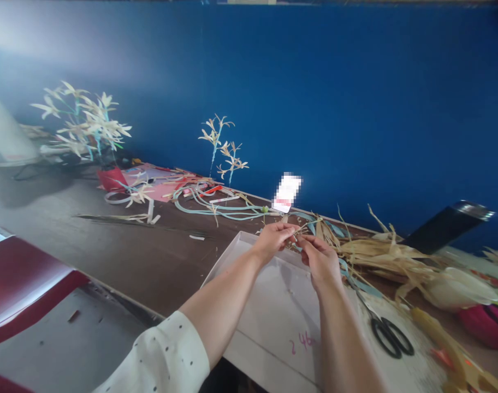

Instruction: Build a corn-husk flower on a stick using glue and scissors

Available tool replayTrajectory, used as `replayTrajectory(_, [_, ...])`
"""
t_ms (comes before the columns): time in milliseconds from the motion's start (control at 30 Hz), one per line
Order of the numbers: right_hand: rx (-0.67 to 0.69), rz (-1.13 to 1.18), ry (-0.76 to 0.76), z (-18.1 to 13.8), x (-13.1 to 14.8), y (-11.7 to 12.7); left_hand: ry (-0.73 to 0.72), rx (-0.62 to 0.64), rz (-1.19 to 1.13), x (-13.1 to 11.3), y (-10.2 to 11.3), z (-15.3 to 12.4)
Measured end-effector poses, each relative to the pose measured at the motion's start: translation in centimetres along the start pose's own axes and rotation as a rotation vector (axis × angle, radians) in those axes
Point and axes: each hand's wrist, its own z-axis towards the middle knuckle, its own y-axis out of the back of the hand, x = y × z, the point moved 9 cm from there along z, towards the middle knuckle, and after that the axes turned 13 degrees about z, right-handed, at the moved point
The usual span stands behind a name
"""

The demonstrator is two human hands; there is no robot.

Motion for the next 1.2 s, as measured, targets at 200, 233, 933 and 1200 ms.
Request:
replayTrajectory(200, [-0.018,-0.057,0.0,0.13,-0.32,0.43,-0.008,-0.015,0.009,0.18,0.18,0.23])
replayTrajectory(233, [-0.016,-0.052,0.007,0.15,-0.29,0.43,-0.008,-0.018,0.007,0.19,0.2,0.24])
replayTrajectory(933, [-0.016,0.001,-0.016,0.01,-0.21,0.15,-0.047,0.06,0.004,0.04,-0.48,0.11])
replayTrajectory(1200, [-0.054,0.199,-0.102,-0.4,-0.1,-0.06,-0.041,0.09,0.052,0.08,-0.73,-0.04])
